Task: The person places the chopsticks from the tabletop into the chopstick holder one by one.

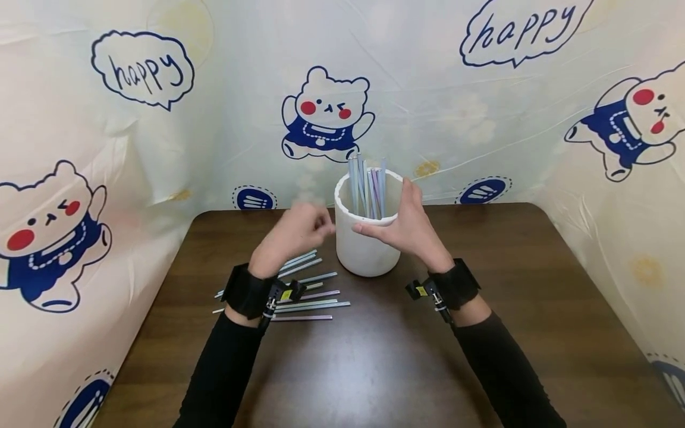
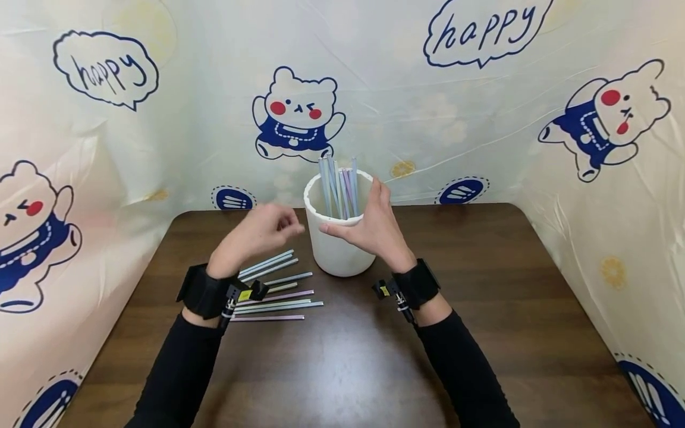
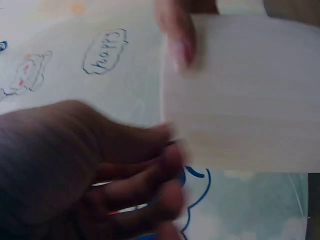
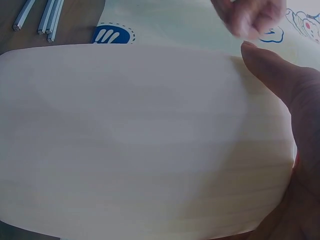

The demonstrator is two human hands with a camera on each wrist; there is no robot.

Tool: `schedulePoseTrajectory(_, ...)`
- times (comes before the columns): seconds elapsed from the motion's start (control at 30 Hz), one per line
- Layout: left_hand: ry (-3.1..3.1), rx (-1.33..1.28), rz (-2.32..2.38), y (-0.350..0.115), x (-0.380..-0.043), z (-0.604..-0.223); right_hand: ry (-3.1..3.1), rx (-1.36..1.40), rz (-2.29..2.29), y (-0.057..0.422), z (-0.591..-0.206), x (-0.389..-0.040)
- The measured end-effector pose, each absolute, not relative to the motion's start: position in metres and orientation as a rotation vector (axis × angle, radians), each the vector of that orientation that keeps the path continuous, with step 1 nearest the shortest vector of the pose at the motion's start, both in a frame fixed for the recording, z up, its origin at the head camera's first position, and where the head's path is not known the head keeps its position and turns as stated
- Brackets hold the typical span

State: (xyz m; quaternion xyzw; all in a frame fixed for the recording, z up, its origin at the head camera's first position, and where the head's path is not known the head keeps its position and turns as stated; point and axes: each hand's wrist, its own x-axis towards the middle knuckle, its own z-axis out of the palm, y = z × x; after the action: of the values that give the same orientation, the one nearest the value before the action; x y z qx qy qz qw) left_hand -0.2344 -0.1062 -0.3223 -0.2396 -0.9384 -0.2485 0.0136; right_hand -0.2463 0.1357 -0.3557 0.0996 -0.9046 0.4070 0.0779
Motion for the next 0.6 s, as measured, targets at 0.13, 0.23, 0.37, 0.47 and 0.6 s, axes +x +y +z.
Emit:
schedulePoseTrajectory(0.13, -3.177, -0.962, -0.461, -0.09, -0.22, -0.349, -2.71, 0.282, 1.211, 0.135, -0.354, -0.246)
schedulePoseTrajectory(0.23, -3.214, -1.053, -0.227, -0.075, -0.211, -0.385, -2.728, 0.266, 1.214, 0.134, -0.354, -0.246)
schedulePoseTrajectory(0.37, -3.247, -1.063, 0.006, -0.064, -0.203, -0.425, -2.755, 0.247, 1.219, 0.133, -0.354, -0.245)
schedulePoseTrajectory(0.47, -3.249, -1.054, 0.061, -0.062, -0.201, -0.439, -2.76, 0.242, 1.21, 0.134, -0.355, -0.245)
schedulePoseTrajectory(0.6, -3.23, -1.07, 0.0, -0.063, -0.204, -0.444, -2.759, 0.238, 1.195, 0.135, -0.355, -0.246)
